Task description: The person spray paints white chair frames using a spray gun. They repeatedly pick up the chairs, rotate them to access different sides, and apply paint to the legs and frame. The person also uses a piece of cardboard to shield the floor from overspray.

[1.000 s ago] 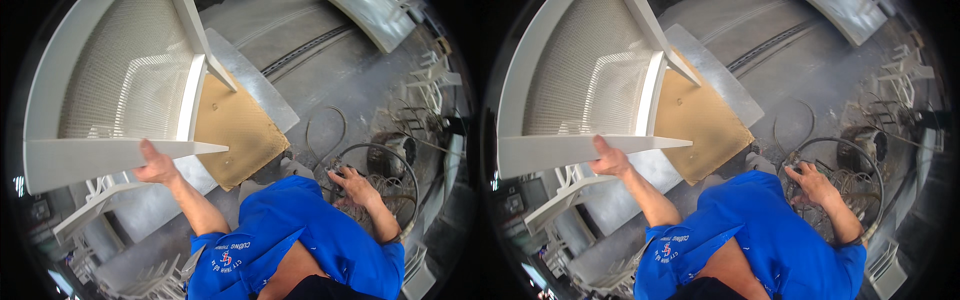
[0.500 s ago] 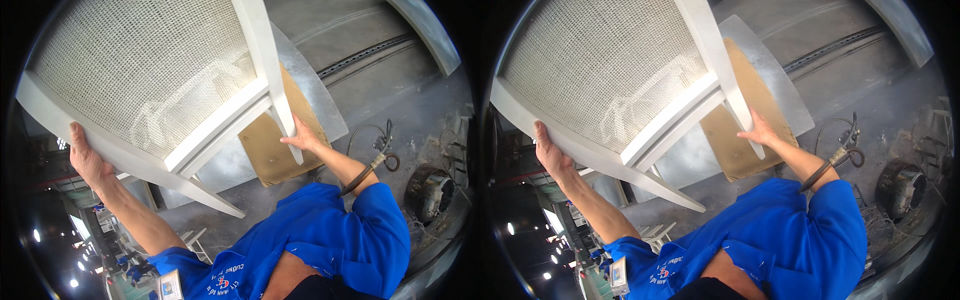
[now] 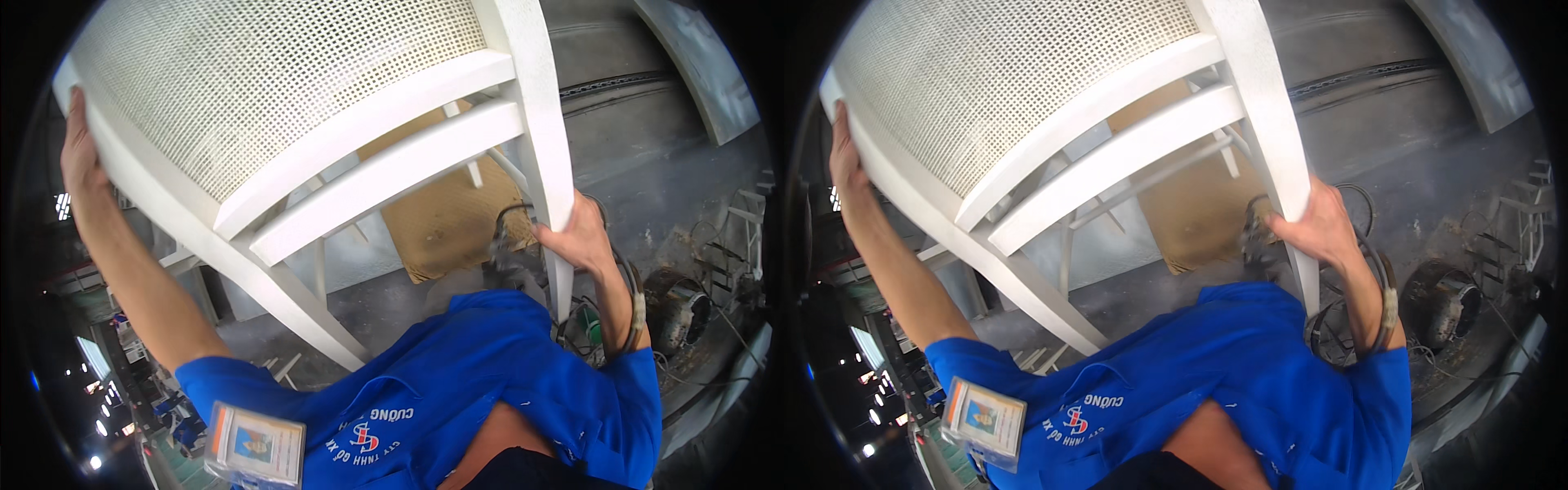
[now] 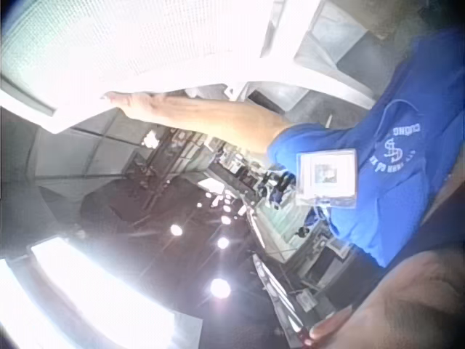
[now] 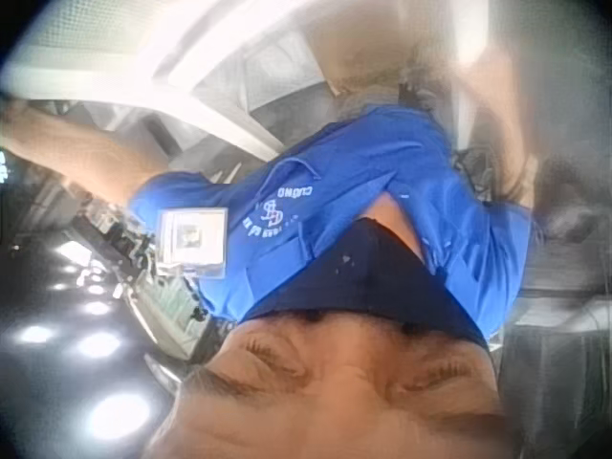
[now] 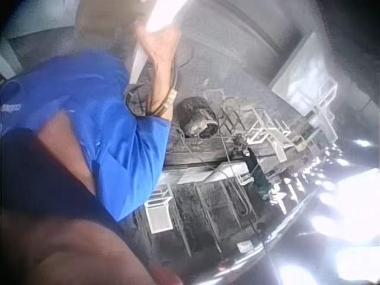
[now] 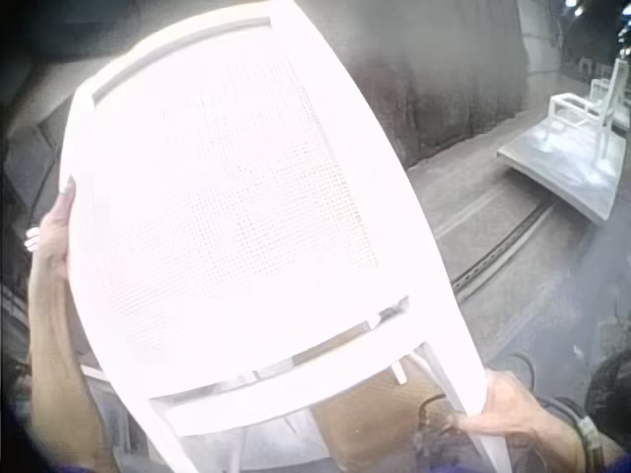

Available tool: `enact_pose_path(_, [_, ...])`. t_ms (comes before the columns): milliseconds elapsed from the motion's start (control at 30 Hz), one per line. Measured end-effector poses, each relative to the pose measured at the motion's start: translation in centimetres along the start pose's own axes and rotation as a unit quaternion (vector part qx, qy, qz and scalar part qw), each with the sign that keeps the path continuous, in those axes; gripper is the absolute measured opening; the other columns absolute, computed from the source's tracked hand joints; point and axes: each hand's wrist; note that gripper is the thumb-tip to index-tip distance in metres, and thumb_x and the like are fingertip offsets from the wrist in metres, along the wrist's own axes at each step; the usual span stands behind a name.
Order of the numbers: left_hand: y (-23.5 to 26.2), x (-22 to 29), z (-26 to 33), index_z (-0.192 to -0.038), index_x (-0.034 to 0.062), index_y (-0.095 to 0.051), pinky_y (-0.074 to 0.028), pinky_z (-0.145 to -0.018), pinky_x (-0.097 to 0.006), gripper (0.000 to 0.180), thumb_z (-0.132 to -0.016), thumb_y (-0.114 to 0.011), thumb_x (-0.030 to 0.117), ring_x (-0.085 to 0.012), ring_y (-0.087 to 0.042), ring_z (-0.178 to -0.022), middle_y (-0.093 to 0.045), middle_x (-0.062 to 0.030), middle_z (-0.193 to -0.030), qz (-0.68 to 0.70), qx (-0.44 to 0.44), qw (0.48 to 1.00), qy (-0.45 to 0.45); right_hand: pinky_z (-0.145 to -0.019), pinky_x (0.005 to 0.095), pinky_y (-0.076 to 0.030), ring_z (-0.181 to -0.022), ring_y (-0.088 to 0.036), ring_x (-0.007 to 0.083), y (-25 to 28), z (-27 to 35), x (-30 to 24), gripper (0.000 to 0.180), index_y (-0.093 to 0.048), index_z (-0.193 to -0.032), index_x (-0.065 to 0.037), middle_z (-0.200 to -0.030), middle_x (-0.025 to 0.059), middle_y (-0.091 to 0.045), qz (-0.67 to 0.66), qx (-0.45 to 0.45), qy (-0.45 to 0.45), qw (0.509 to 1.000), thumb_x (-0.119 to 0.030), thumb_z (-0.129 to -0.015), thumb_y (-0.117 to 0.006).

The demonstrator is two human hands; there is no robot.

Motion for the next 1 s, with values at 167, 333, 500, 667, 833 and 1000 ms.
enact_pose_path(167, [-2.2, -13.4, -5.1, -0.136, -0.0057, -0.059, -0.060, -0.092, -0.041, 0.060, -0.101, -0.068, 0.041, -0.0297, -0.070, -0.106, -0.069, -0.0211, -0.126, 0.077, -0.118, 0.982, 0.125, -0.083, 0.0420, -0.058, -0.089, -0.076, 0.0349, 2.2, 3.9, -3.8, 0.061, -0.066, -0.119, 0.006, -0.097, 0.0248, -0.075, 0.057, -0.022, -0.078, 0.995, -0.021, -0.067, -0.081])
enact_pose_path(333, [-6.7, -25.7, -6.2, -0.133, -0.0151, -0.058, -0.058, -0.092, -0.038, 0.083, -0.090, -0.078, 0.053, -0.0293, -0.071, -0.107, -0.069, -0.0238, -0.126, -0.024, -0.070, 0.987, 0.144, -0.083, 0.0408, -0.058, -0.089, -0.076, 0.0342, 2.2, 4.7, -2.1, 0.072, -0.059, -0.132, 0.006, -0.099, 0.0245, -0.075, 0.069, -0.003, -0.092, 0.993, -0.020, -0.068, -0.081])
enact_pose_path(500, [-10.9, -34.1, -5.5, -0.128, -0.0181, -0.061, -0.057, -0.093, -0.039, 0.083, -0.089, -0.079, 0.053, -0.0308, -0.071, -0.107, -0.071, -0.0251, -0.122, -0.055, -0.071, 0.973, 0.212, -0.089, 0.0423, -0.057, -0.094, -0.076, 0.0358, 1.9, 3.2, 0.4, 0.083, -0.051, -0.143, 0.003, -0.105, 0.0259, -0.075, 0.094, -0.013, -0.129, 0.987, -0.022, -0.070, -0.080])
enact_pose_path(667, [-13.7, -39.0, -4.6, -0.124, -0.0228, -0.060, -0.060, -0.085, -0.043, 0.078, -0.091, -0.080, 0.045, -0.0345, -0.073, -0.100, -0.070, -0.0284, -0.120, -0.086, -0.032, 0.962, 0.257, -0.094, 0.0454, -0.055, -0.103, -0.073, 0.0406, 2.6, 1.0, 1.2, 0.083, -0.052, -0.145, -0.001, -0.111, 0.0280, -0.073, 0.128, -0.070, -0.178, 0.973, -0.028, -0.072, -0.079])
enact_pose_path(833, [-14.1, -41.0, -2.9, -0.131, -0.0179, -0.056, -0.061, -0.084, -0.042, 0.059, -0.098, -0.072, 0.028, -0.0343, -0.074, -0.099, -0.069, -0.0293, -0.122, 0.000, -0.073, 0.958, 0.276, -0.094, 0.0472, -0.054, -0.101, -0.073, 0.0425, 3.2, -1.4, 1.5, 0.079, -0.056, -0.139, 0.001, -0.108, 0.0281, -0.073, 0.184, -0.063, -0.149, 0.970, -0.031, -0.071, -0.079])
enact_pose_path(1000, [-12.9, -40.6, 4.7, -0.142, -0.0085, -0.051, -0.055, -0.099, -0.040, 0.063, -0.098, -0.072, 0.031, -0.0334, -0.067, -0.118, -0.067, -0.0239, -0.131, -0.085, -0.180, 0.960, 0.199, -0.091, 0.0424, -0.054, -0.097, -0.073, 0.0376, 3.8, -6.1, 0.9, 0.072, -0.063, -0.130, 0.004, -0.101, 0.0262, -0.074, 0.130, -0.061, -0.137, 0.980, -0.035, -0.072, -0.079])
Point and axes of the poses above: each hand's wrist, its own z-axis away from the middle knuckle, its own y-axis out of the back of the hand, x = y × z
